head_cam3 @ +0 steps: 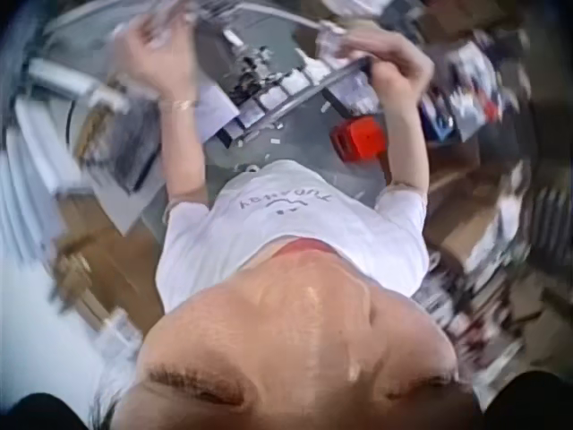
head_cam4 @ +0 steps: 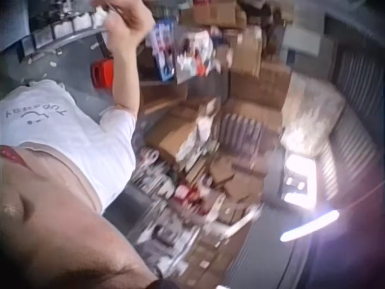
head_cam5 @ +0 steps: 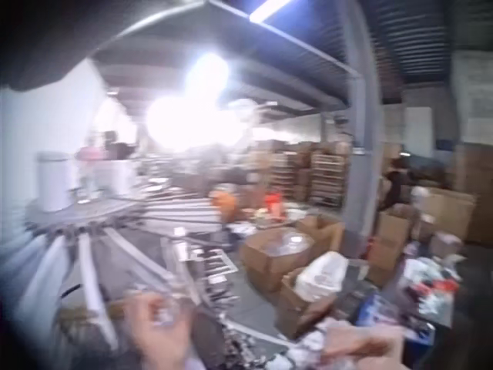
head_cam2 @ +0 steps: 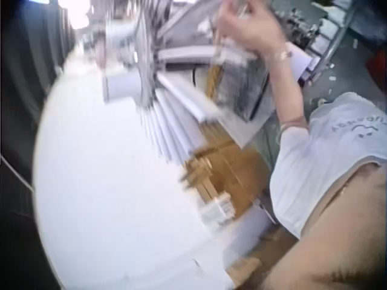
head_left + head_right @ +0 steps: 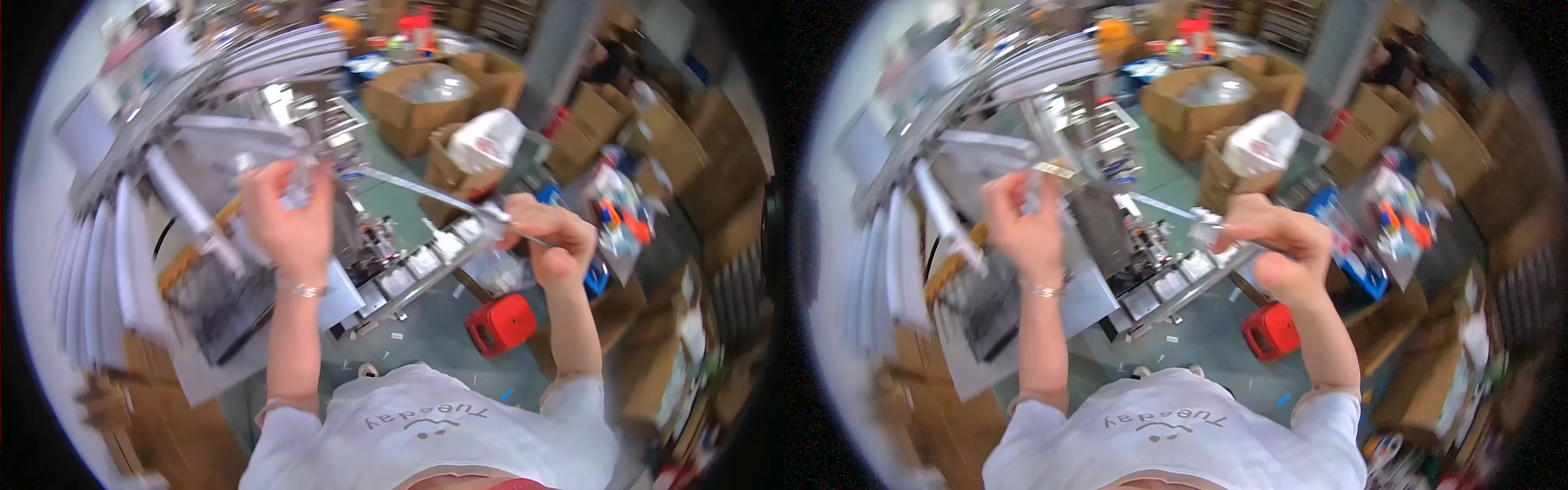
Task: Manually attaching white bristle brushes to a circular rotating assembly rack and organizing them on shelves.
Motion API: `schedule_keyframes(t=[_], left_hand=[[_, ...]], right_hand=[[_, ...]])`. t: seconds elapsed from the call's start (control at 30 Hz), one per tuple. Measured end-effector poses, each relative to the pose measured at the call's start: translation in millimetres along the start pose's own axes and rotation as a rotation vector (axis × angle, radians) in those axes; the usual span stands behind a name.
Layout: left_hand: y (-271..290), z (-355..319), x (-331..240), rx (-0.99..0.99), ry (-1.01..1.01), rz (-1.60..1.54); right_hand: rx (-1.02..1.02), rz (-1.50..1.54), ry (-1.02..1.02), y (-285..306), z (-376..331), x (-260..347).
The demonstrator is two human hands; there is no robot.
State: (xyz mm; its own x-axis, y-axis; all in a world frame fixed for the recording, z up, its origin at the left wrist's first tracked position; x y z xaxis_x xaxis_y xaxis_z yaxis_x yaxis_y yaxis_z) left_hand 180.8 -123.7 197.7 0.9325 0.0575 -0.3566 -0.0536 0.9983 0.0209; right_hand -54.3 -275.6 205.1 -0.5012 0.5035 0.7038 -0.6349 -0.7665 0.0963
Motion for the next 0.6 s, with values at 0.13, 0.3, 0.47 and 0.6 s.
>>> schedule_keyframes(t=[0.13,0.3,0.47,0.6], left_hand=[[-7.1,0.5,2.2,-0.018,0.065,0.038],[-16.9,-2.1,3.6,-0.028,0.092,-0.003],[-16.8,-4.2,6.8,0.015,0.111,-0.017],[-9.4,-11.1,-11.5,0.032,0.050,-0.009]], right_hand=[[0.064,0.108,0.015,2.5,-11.5,16.0],[0.075,-0.064,0.066,6.9,-21.0,31.9],[0.094,-0.113,0.067,5.0,-22.0,33.5],[0.067,-0.063,-0.017,-0.5,-19.9,18.4]])
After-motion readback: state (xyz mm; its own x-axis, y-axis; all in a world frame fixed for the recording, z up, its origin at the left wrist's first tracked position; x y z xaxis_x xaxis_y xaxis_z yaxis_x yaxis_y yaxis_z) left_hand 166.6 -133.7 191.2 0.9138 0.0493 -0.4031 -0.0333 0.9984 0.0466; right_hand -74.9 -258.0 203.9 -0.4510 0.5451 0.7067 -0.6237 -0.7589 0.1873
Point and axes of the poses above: each hand's wrist, its own z-axis towards the middle knuckle, its own y-axis out of the back of the hand, x = y × z, the point moved 10 cm from there along z, towards the middle knuckle, and after that the axes turned 4 degrees about -y, right-handed, at the moved point
